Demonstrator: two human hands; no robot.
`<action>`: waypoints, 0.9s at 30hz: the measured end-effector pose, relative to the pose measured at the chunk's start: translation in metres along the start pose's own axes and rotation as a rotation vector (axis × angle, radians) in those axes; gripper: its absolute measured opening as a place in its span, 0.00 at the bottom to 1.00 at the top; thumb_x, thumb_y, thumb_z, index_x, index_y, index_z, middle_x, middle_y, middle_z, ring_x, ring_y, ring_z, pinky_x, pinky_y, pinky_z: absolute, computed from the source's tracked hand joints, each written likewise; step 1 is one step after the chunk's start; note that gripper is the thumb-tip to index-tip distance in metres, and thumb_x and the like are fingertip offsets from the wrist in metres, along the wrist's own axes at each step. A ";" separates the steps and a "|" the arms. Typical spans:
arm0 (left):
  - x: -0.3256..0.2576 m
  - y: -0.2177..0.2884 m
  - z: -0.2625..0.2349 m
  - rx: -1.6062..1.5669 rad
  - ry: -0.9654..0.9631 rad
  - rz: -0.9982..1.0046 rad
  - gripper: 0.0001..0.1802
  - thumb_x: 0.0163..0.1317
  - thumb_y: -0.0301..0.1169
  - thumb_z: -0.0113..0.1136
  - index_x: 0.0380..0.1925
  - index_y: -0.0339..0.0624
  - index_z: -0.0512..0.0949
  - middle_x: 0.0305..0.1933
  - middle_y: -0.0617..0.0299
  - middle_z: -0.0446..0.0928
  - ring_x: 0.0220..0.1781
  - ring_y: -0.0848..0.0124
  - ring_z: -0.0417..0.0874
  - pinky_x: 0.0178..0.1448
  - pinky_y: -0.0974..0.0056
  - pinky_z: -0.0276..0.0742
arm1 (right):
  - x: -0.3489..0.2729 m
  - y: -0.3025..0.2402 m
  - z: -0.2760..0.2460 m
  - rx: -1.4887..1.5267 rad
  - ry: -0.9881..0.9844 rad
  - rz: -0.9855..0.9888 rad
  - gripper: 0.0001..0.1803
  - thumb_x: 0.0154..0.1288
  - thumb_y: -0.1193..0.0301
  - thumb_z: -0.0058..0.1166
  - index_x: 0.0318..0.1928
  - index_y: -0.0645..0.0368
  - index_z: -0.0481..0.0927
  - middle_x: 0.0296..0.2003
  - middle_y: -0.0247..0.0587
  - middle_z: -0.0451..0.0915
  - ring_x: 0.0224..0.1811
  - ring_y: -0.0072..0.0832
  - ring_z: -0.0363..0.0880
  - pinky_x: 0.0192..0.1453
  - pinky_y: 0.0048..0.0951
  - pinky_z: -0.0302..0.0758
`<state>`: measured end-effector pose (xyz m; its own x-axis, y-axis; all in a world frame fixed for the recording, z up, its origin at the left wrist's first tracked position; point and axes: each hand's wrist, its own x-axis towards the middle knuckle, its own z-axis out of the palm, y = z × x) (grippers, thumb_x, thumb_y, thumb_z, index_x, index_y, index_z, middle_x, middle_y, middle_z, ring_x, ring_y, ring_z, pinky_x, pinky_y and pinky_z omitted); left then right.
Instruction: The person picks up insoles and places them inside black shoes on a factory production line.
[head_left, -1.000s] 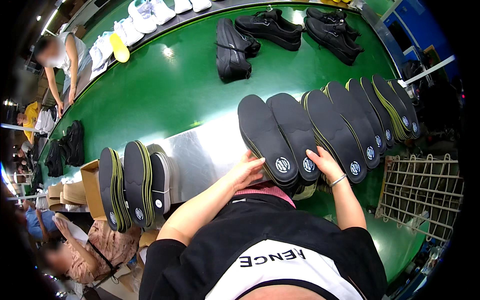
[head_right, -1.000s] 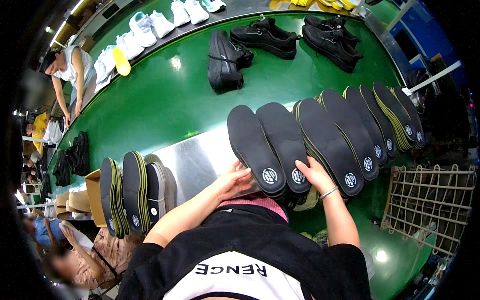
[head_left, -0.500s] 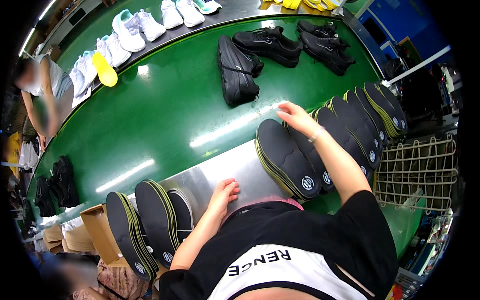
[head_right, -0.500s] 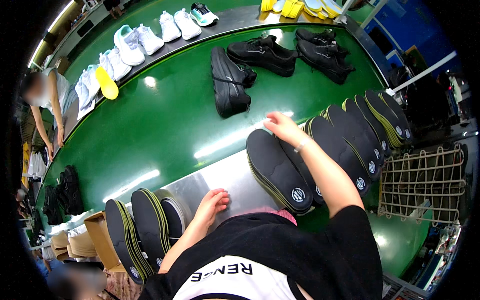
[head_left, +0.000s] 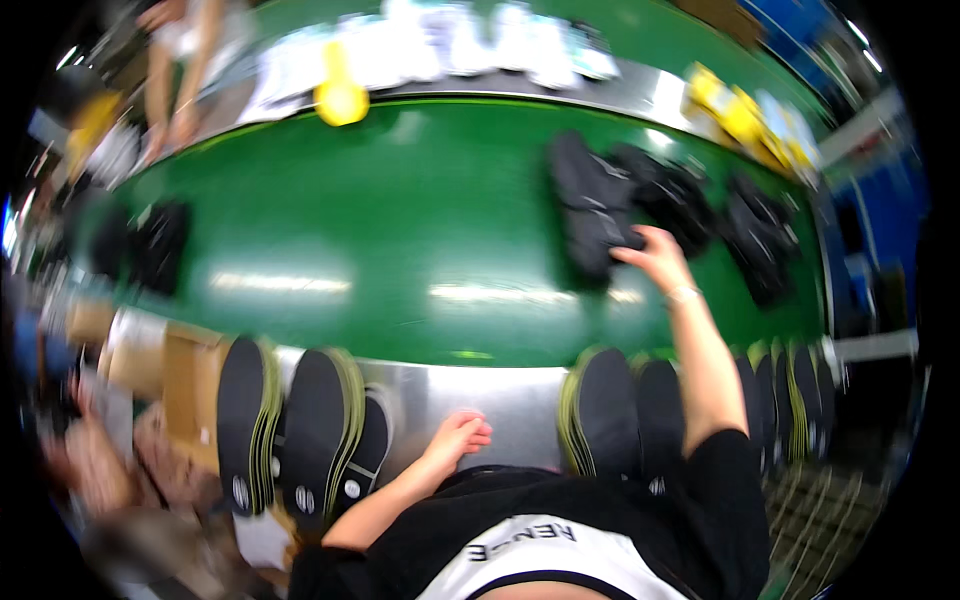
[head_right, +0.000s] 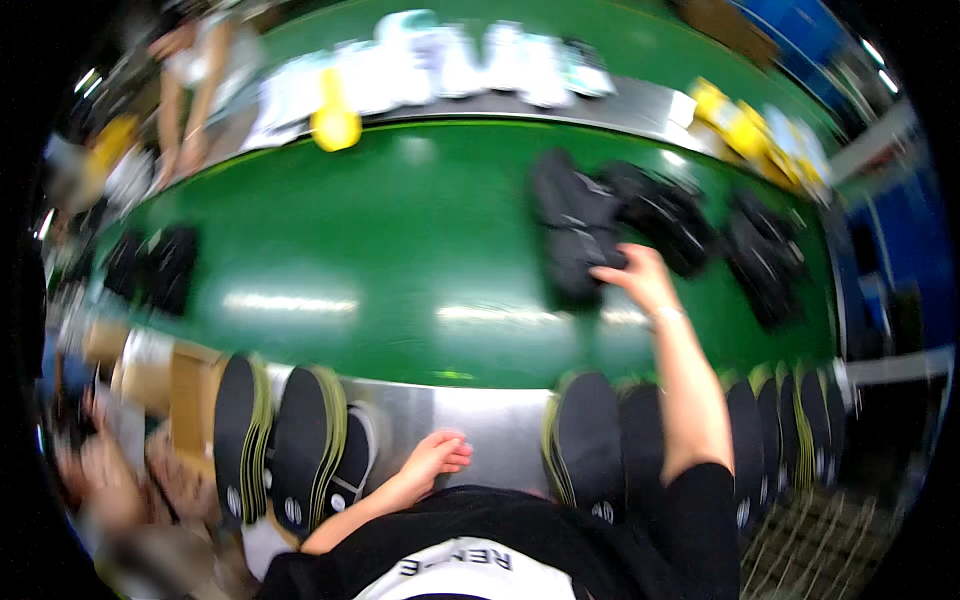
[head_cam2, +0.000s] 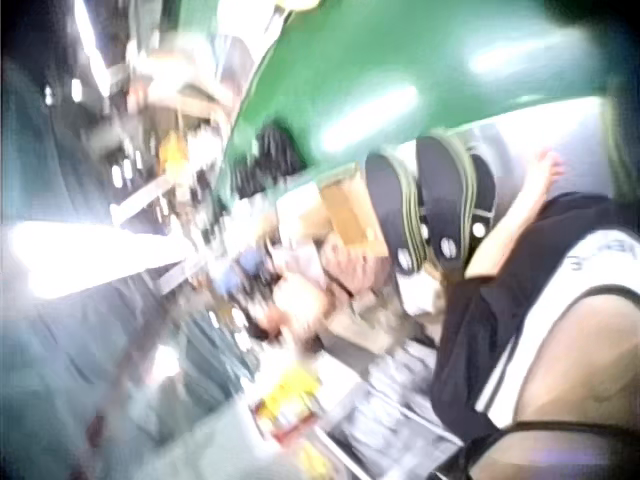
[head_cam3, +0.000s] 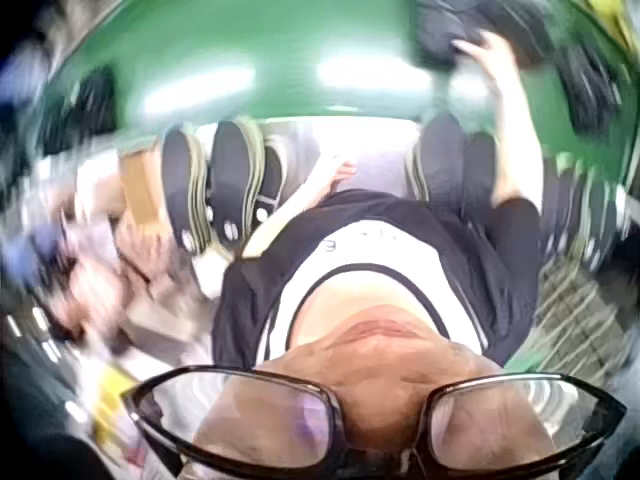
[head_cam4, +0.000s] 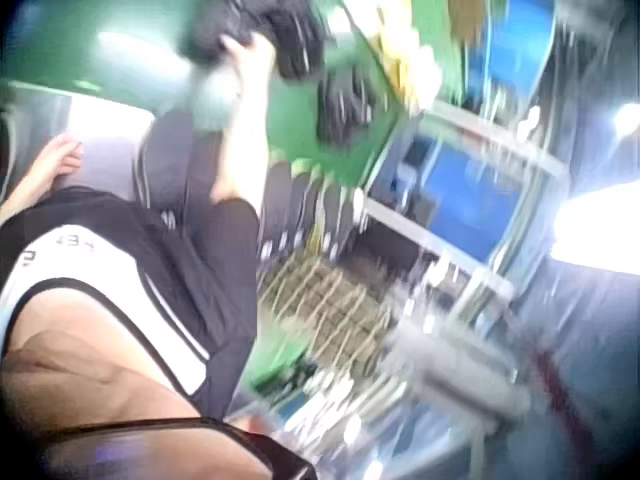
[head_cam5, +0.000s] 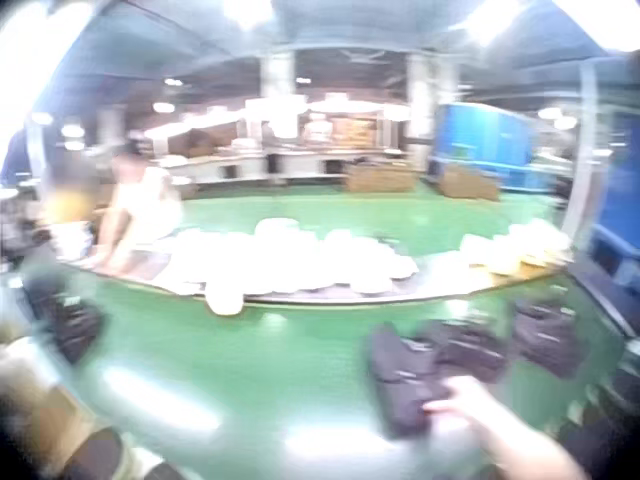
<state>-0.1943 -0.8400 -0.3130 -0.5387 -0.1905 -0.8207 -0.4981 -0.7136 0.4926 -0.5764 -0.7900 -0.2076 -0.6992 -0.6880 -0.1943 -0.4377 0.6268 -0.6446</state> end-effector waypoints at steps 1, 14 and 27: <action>0.008 -0.002 -0.003 0.026 0.001 -0.011 0.13 0.59 0.37 0.48 0.40 0.41 0.70 0.33 0.58 0.75 0.31 0.72 0.78 0.33 0.71 0.72 | 0.012 0.048 -0.008 -0.213 0.213 -0.194 0.31 0.34 0.59 0.64 0.38 0.68 0.75 0.47 0.49 0.71 0.50 0.39 0.68 0.54 0.32 0.64; 0.011 -0.001 -0.002 0.000 0.116 0.028 0.11 0.54 0.37 0.49 0.29 0.41 0.72 0.24 0.59 0.76 0.19 0.71 0.77 0.19 0.71 0.70 | -0.042 0.088 -0.037 -0.613 0.339 -0.266 0.35 0.41 0.68 0.60 0.53 0.55 0.64 0.58 0.52 0.57 0.59 0.47 0.56 0.60 0.39 0.57; 0.001 -0.010 0.132 0.282 -0.428 -0.386 0.41 0.48 0.54 0.58 0.54 0.38 0.58 0.59 0.47 0.56 0.62 0.59 0.57 0.57 0.55 0.59 | -0.329 0.091 -0.004 -0.011 -0.041 0.499 0.32 0.53 0.62 0.52 0.53 0.71 0.59 0.47 0.60 0.68 0.51 0.44 0.67 0.55 0.33 0.64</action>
<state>-0.2796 -0.7442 -0.2805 -0.4792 0.3727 -0.7946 -0.8388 -0.4611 0.2895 -0.3883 -0.5049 -0.1993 -0.8023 -0.3165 -0.5061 -0.0615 0.8872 -0.4573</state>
